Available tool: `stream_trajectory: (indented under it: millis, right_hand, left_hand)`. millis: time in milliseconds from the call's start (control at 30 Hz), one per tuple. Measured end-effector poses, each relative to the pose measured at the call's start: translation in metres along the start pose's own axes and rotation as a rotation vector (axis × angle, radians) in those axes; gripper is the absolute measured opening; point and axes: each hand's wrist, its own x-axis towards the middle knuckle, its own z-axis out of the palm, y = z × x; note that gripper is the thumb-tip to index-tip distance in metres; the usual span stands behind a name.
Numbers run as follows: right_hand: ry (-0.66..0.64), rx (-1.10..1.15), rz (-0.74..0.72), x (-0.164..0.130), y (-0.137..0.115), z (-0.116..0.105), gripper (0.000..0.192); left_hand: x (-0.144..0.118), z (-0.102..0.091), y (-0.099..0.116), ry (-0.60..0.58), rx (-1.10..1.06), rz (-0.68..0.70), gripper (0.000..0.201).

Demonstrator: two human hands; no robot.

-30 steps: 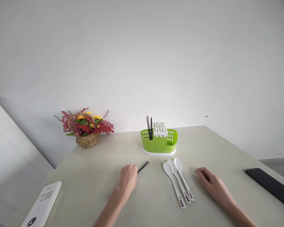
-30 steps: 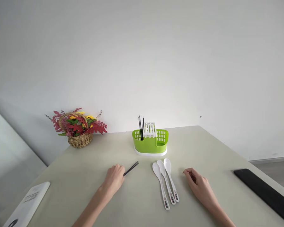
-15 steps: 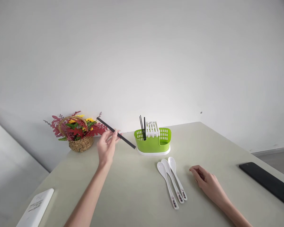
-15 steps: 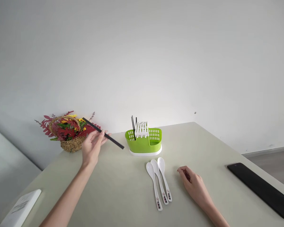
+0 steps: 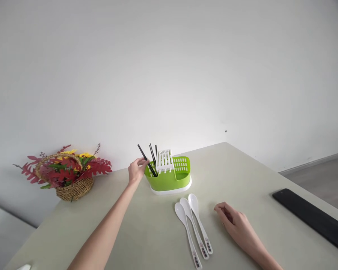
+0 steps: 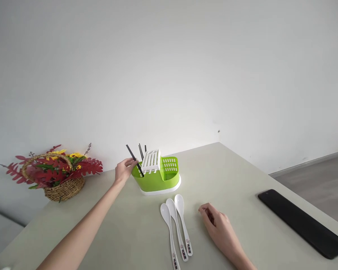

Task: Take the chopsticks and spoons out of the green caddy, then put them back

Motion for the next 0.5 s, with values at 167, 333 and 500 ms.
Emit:
stream_trajectory:
  millis: [167,333,500]
  right_hand:
    - [0.004,0.026,0.003,0.001,0.000,0.000,0.042]
    - [0.004,0.038,-0.008,0.002,-0.001,-0.001,0.041]
    - [0.022,0.034,-0.038,0.003,0.000,-0.002,0.041]
  left_hand:
    - [0.003,0.007,0.003,-0.031,0.062,0.107,0.023]
    - [0.002,-0.008,-0.008,-0.001,0.057,0.120,0.040]
    - [-0.036,-0.029,-0.048,0.239,0.061,-0.065,0.055]
